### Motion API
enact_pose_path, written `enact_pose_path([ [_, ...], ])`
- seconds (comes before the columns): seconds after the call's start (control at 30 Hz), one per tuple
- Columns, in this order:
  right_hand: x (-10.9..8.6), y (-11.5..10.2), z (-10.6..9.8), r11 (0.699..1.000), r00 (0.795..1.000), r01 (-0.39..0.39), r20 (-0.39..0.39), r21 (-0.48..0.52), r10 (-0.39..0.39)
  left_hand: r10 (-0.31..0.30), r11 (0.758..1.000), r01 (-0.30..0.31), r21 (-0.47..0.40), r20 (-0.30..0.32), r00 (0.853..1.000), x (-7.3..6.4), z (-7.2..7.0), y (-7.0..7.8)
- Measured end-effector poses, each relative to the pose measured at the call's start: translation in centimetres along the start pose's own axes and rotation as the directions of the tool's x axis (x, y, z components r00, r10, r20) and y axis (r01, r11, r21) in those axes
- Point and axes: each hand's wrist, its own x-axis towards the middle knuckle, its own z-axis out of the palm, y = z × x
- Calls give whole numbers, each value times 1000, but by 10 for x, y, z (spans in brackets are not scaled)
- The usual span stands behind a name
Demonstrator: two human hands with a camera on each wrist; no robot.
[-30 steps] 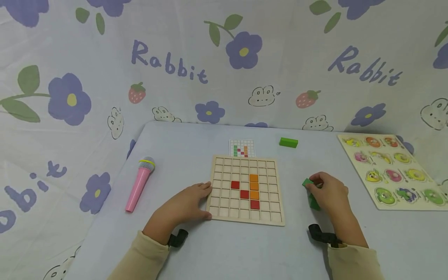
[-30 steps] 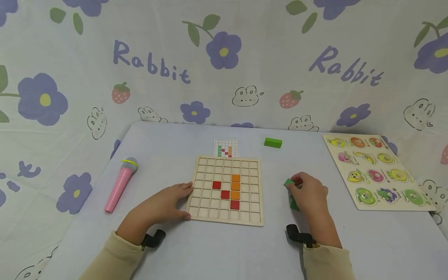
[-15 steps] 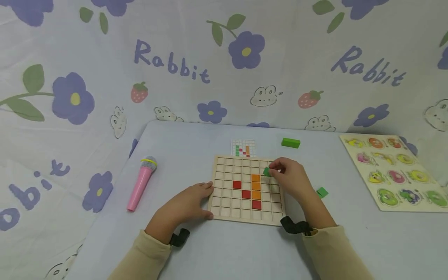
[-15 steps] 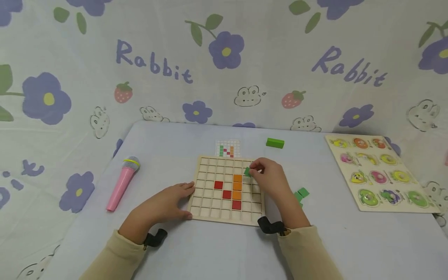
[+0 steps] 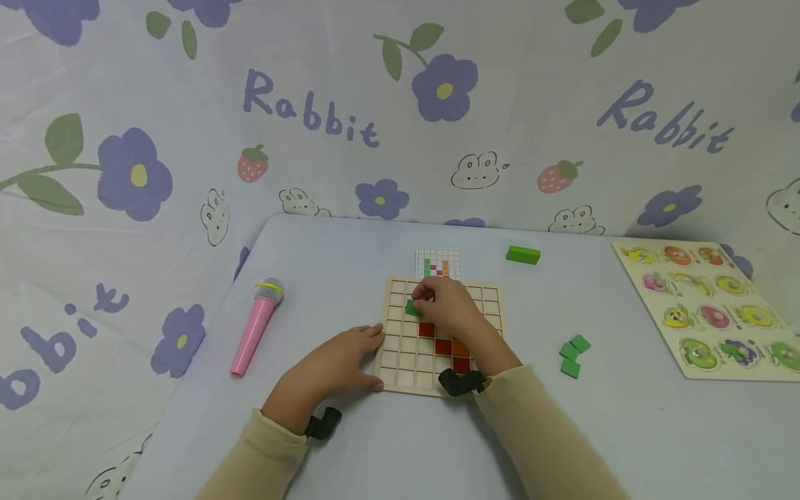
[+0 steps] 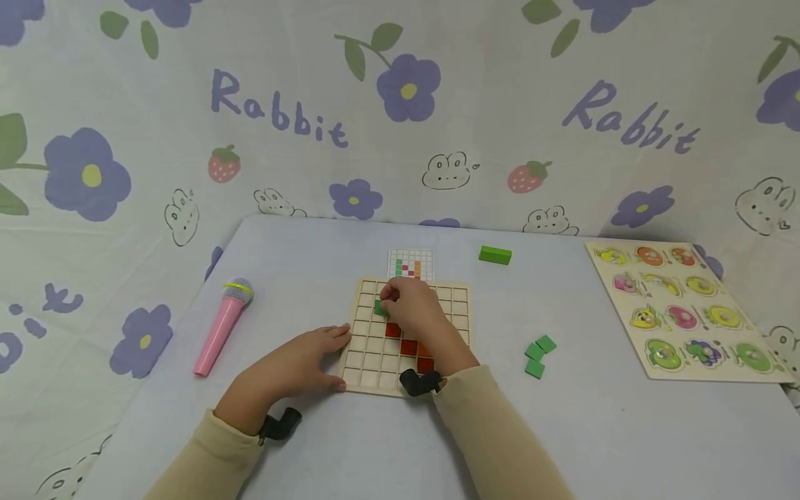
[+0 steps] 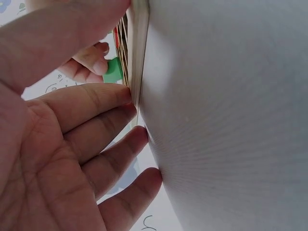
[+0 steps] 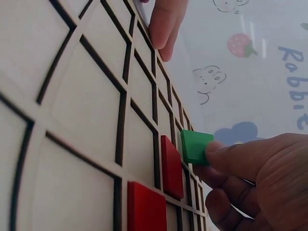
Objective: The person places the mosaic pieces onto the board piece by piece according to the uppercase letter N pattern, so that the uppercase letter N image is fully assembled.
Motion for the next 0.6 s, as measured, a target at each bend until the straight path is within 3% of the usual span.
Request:
enact_pose_path([
  [0.33,0,-4,4,994,998,-32,50,-105,37,0,1000,0,1,-3,1000,-3,-2,4],
  [0.6,1,-4,7,983,999,12,31,-181,-6,-8,1000,8,11,-1,1000,-2,-2,4],
])
